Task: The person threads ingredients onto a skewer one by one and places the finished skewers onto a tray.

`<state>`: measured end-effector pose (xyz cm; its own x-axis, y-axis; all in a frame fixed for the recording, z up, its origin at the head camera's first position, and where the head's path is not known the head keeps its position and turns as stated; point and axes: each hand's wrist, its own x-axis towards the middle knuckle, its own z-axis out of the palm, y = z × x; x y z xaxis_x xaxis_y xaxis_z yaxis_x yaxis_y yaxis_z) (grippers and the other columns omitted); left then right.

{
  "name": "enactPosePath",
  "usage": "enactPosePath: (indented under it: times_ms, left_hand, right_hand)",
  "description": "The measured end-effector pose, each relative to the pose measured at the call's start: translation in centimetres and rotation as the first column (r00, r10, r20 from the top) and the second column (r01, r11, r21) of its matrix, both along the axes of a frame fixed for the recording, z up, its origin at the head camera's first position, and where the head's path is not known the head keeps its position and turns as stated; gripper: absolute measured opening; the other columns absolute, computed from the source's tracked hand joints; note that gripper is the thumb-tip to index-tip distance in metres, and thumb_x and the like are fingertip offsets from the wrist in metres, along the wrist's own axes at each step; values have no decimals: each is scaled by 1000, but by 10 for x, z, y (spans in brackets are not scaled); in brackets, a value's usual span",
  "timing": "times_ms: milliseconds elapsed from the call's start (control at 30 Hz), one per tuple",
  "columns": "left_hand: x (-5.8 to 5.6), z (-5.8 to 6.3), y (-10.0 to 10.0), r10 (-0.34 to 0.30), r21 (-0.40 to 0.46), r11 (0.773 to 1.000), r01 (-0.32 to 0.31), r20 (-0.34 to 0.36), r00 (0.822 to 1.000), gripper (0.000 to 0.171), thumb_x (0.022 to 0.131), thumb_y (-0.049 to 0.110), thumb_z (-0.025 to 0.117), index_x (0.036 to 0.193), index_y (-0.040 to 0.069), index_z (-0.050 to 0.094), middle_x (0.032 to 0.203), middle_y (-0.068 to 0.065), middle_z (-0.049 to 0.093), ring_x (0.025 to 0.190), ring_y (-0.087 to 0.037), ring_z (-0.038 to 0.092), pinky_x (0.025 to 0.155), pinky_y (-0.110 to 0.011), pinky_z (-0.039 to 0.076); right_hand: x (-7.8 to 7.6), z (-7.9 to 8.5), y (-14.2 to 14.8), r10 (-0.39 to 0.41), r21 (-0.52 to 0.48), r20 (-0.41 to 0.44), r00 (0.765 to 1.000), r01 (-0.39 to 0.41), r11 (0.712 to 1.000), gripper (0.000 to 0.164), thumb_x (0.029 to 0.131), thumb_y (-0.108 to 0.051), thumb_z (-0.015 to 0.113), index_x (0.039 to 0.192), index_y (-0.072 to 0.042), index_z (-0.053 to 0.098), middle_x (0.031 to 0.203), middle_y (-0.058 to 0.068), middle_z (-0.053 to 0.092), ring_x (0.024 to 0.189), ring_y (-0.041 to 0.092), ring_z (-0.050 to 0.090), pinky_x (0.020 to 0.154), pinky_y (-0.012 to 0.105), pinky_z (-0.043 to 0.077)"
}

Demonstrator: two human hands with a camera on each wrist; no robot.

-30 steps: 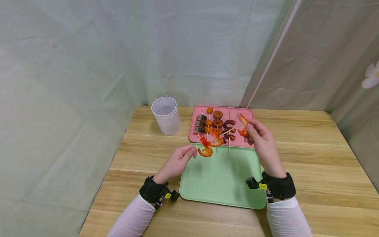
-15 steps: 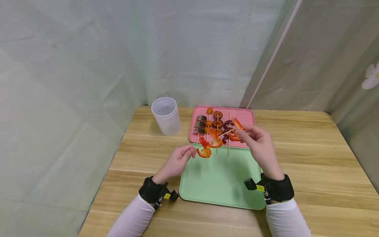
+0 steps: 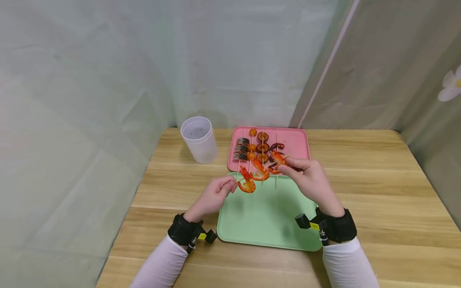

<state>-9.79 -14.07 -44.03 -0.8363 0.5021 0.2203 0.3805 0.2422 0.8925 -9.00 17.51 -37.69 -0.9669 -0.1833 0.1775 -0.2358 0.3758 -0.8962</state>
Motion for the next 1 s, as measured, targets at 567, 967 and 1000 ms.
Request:
enactPosePath:
  times_ms: [567,967,1000]
  left_hand:
    - [2,1,11,38,21,999,-38,17,999,29,116,12,47,92,7,63,68,6,38,61,-13,38,63,-30,33]
    - [2,6,72,-41,261,964,-54,345,938,33,119,20,36,106,-3,56,65,3,31,53,-11,28,52,-25,26]
    - [1,6,80,-46,284,956,-71,386,921,34,119,22,36,107,-2,55,65,4,31,52,-11,28,51,-25,25]
  right_hand:
    - [-5,-1,7,0,-1,61,998,0,1000,48,108,-32,68,147,-6,64,129,13,74,120,26,68,89,22,54]
    - [-8,1,41,-127,-40,128,984,133,990,55,112,-41,58,160,-16,52,135,14,70,106,17,68,81,19,53]
    - [-9,1,43,-134,-47,122,983,141,989,54,112,-40,58,160,-15,52,134,14,70,104,14,68,81,19,53]
